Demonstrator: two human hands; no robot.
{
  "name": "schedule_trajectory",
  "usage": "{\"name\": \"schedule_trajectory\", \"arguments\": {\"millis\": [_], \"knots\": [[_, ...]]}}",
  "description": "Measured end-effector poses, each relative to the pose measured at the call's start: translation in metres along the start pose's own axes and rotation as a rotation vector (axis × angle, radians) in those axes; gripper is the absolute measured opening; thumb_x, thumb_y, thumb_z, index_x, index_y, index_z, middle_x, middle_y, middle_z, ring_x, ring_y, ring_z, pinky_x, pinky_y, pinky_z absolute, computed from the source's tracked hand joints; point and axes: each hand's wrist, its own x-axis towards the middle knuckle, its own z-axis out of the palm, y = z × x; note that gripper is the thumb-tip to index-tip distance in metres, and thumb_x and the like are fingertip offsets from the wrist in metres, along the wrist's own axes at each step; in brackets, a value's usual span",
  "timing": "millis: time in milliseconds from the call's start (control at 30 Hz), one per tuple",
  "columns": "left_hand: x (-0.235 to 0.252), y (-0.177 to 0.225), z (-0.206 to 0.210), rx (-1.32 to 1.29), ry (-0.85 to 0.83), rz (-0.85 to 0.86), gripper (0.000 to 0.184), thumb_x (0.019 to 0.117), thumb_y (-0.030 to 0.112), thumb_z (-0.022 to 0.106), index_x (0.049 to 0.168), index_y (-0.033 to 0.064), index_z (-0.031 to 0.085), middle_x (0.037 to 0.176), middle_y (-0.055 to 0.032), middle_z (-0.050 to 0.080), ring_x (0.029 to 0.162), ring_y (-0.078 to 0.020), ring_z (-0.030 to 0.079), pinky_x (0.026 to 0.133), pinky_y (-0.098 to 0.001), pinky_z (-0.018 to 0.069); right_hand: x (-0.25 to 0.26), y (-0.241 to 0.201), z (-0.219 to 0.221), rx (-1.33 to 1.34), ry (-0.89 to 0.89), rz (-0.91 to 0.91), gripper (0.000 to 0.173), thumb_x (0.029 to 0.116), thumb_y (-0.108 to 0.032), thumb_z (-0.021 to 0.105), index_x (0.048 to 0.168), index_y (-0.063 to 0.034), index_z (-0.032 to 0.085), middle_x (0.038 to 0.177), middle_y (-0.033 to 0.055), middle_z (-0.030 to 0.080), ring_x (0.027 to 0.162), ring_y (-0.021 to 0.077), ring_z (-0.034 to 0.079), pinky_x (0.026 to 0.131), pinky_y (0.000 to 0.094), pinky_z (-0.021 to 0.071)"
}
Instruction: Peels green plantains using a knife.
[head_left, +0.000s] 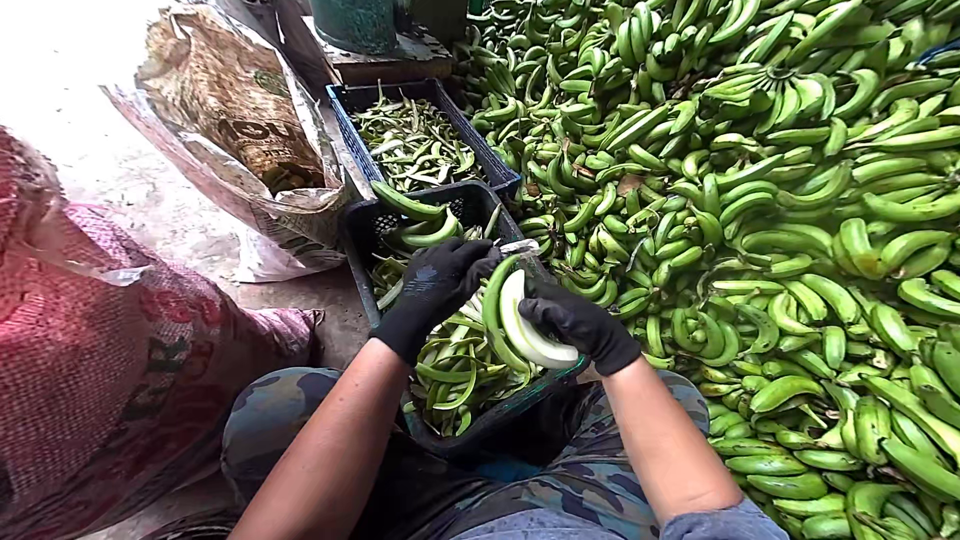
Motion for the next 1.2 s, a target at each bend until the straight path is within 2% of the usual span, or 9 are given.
{"name": "schedule_trajectory", "arguments": {"millis": [200, 367, 533, 700, 833, 1000, 1067, 1133, 1200], "knots": [[-0.008, 0.016, 0.009, -0.212, 0.119, 0.005, 0.056, 0.1051, 0.058, 0.038, 0.137, 0.0183, 0.063, 0.11, -0.0096, 0.068, 0.095, -0.0219, 0.068, 0.082, -0.0473, 0.056, 0.008, 0.01, -0.003, 0.539, 0.415, -0.354, 0.036, 0.1071, -0.042, 0.043, 0.132, -0.0189, 0.057, 0.107, 0.0005, 0.068, 0.094, 0.0118, 0.067, 0.082, 0.034, 0.0589], [-0.017, 0.04, 0.029, -0.241, 0.297, 0.183, 0.059, 0.1004, 0.061, 0.049, 0.14, 0.0187, 0.061, 0.104, -0.0096, 0.063, 0.093, -0.0235, 0.061, 0.083, -0.0467, 0.0516, 0.036, 0.004, -0.014, 1.103, 0.384, -0.773, 0.051, 0.1101, -0.045, 0.02, 0.132, -0.014, 0.055, 0.126, 0.0061, 0.064, 0.118, 0.0198, 0.063, 0.099, 0.0388, 0.0541], [-0.021, 0.047, 0.028, -0.144, 0.374, 0.189, 0.053, 0.1, 0.054, 0.056, 0.14, 0.0195, 0.061, 0.107, -0.012, 0.062, 0.097, -0.0268, 0.061, 0.086, -0.0476, 0.05, 0.036, -0.012, -0.002, 1.17, 0.511, -0.76, 0.048, 0.1111, -0.043, 0.02, 0.122, -0.0149, 0.056, 0.115, 0.0039, 0.067, 0.11, 0.015, 0.066, 0.094, 0.0358, 0.0563], [-0.019, 0.039, 0.016, -0.196, 0.273, 0.12, 0.056, 0.1036, 0.056, 0.047, 0.142, 0.0169, 0.061, 0.102, -0.0098, 0.065, 0.091, -0.0232, 0.063, 0.081, -0.0441, 0.0529, 0.02, -0.001, 0.008, 0.694, 0.436, -0.671, 0.039, 0.1111, -0.041, 0.028, 0.121, -0.0225, 0.062, 0.109, -0.0061, 0.069, 0.101, 0.0044, 0.066, 0.088, 0.0287, 0.0572], [-0.023, 0.037, 0.024, 0.027, 0.303, 0.164, 0.047, 0.0975, 0.048, 0.062, 0.138, 0.0253, 0.063, 0.103, -0.0121, 0.066, 0.094, -0.0302, 0.063, 0.084, -0.0492, 0.0504, 0.016, -0.011, 0.004, 0.54, 0.585, -0.321, 0.042, 0.1102, -0.044, 0.027, 0.119, -0.0182, 0.059, 0.098, -0.001, 0.066, 0.087, 0.0096, 0.065, 0.074, 0.0323, 0.0578], [-0.014, 0.035, 0.021, -0.258, 0.187, -0.11, 0.054, 0.1041, 0.054, 0.046, 0.139, 0.0167, 0.061, 0.117, -0.0121, 0.068, 0.105, -0.0257, 0.067, 0.09, -0.0509, 0.0547, 0.002, -0.005, 0.003, -0.34, 0.581, -0.26, 0.042, 0.1101, -0.031, 0.031, 0.131, -0.0068, 0.058, 0.113, 0.0114, 0.065, 0.1, 0.0169, 0.064, 0.087, 0.04, 0.0549], [-0.012, 0.03, 0.017, -0.4, 0.118, -0.203, 0.057, 0.1036, 0.061, 0.042, 0.135, 0.0193, 0.064, 0.115, -0.007, 0.07, 0.103, -0.019, 0.068, 0.089, -0.0491, 0.0552, 0.003, -0.005, 0.004, -0.368, 0.49, -0.314, 0.043, 0.1082, -0.029, 0.032, 0.123, -0.0047, 0.063, 0.102, 0.0091, 0.066, 0.089, 0.0123, 0.064, 0.079, 0.0339, 0.0565], [-0.014, 0.023, 0.017, -0.423, 0.052, -0.276, 0.058, 0.103, 0.065, 0.038, 0.133, 0.0233, 0.064, 0.111, -0.0058, 0.072, 0.099, -0.0187, 0.069, 0.085, -0.0518, 0.055, 0.004, -0.003, 0.001, -0.286, 0.426, -0.328, 0.049, 0.107, -0.032, 0.031, 0.132, -0.0026, 0.062, 0.108, 0.0099, 0.068, 0.091, 0.0113, 0.065, 0.083, 0.0329, 0.0566], [-0.016, 0.019, 0.019, -0.409, 0.018, -0.334, 0.06, 0.1017, 0.069, 0.035, 0.131, 0.0245, 0.063, 0.099, -0.007, 0.07, 0.087, -0.0214, 0.067, 0.076, -0.0534, 0.054, 0.005, 0.007, -0.004, -0.111, 0.459, -0.297, 0.053, 0.1065, -0.041, 0.029, 0.137, -0.0094, 0.058, 0.099, 0.0067, 0.068, 0.078, 0.0125, 0.065, 0.07, 0.0335, 0.0582]]}}
